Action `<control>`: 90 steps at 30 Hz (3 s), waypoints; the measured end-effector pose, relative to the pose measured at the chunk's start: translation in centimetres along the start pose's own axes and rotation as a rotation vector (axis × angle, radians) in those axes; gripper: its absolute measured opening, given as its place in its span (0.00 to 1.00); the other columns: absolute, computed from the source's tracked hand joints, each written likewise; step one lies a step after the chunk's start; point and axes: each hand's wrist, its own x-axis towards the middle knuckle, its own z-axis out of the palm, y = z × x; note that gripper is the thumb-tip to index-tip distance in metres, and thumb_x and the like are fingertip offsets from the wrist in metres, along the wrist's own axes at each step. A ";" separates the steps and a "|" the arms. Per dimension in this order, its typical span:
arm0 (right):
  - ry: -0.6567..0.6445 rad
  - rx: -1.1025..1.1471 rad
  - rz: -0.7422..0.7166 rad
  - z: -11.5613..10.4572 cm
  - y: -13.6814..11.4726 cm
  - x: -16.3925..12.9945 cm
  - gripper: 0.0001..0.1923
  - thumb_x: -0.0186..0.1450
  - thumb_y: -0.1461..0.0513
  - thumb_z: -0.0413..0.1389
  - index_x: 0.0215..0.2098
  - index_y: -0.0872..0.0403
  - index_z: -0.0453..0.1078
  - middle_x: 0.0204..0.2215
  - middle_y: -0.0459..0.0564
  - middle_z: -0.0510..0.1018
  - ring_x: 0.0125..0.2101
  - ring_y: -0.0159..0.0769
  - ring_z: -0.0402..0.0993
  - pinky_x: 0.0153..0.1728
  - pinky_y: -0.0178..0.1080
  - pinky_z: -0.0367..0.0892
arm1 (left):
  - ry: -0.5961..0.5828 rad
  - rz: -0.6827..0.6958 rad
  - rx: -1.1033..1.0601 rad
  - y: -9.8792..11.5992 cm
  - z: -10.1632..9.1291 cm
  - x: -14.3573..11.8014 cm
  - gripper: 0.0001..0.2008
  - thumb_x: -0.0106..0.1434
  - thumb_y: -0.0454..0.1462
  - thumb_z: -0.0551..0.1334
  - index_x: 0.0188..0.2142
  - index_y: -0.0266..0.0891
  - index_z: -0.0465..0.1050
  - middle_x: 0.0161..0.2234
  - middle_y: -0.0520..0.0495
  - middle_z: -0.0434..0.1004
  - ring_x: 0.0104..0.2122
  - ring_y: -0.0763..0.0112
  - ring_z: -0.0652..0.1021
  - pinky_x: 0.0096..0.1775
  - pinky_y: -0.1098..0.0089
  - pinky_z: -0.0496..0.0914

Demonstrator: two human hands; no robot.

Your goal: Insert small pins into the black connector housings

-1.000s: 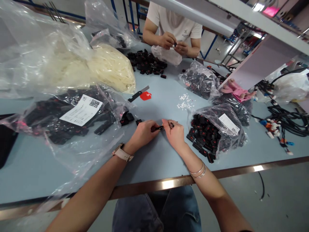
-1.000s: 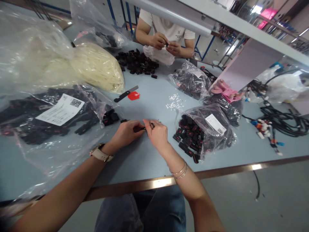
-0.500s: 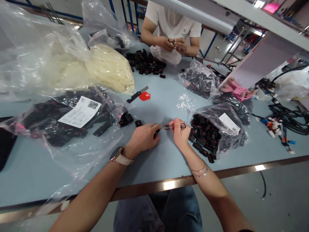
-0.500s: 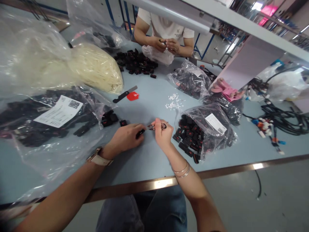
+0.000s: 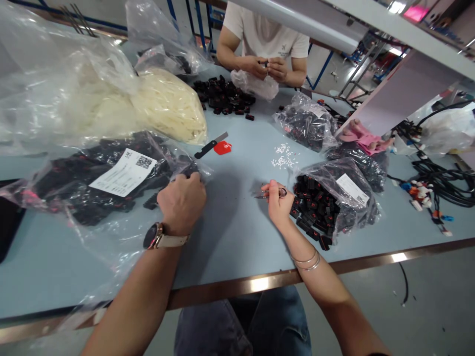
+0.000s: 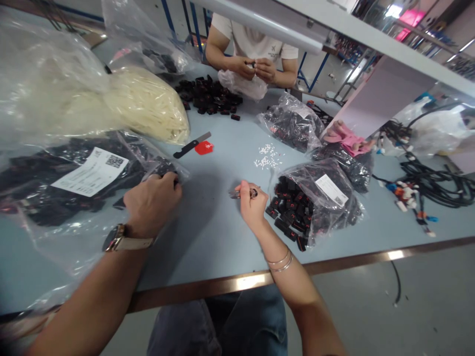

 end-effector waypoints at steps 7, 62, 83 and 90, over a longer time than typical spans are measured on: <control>-0.059 -0.047 -0.053 0.0 -0.2 -0.1 0.23 0.67 0.51 0.45 0.24 0.54 0.72 0.18 0.45 0.75 0.20 0.29 0.72 0.24 0.32 0.67 | 0.043 -0.007 0.005 -0.5 0.4 0.4 0.15 0.64 0.40 0.52 0.45 0.37 0.70 0.40 0.32 0.73 0.36 0.49 0.75 0.29 0.60 0.67; -0.653 -1.152 0.100 -2.6 -3.5 1.2 0.19 0.70 0.60 0.41 0.52 0.52 0.67 0.54 0.58 0.67 0.49 0.47 0.63 0.43 0.46 0.65 | -0.033 0.545 -0.126 2.1 4.6 -0.4 0.14 0.66 0.39 0.52 0.44 0.39 0.73 0.38 0.43 0.78 0.35 0.61 0.78 0.32 0.67 0.69; -0.053 -0.359 -0.180 -3.0 -1.0 2.1 0.19 0.70 0.60 0.39 0.41 0.54 0.71 0.38 0.52 0.78 0.41 0.35 0.72 0.45 0.40 0.66 | -0.005 0.910 -0.404 2.6 5.3 -0.9 0.18 0.60 0.34 0.57 0.50 0.40 0.69 0.53 0.38 0.67 0.49 0.55 0.72 0.49 0.54 0.68; -0.448 -0.741 -0.096 -2.3 -1.3 1.5 0.20 0.66 0.50 0.48 0.52 0.46 0.69 0.45 0.51 0.73 0.45 0.40 0.68 0.45 0.41 0.65 | 0.039 0.756 -0.474 2.5 5.0 -0.2 0.24 0.57 0.39 0.64 0.52 0.37 0.65 0.49 0.38 0.71 0.48 0.55 0.72 0.50 0.55 0.68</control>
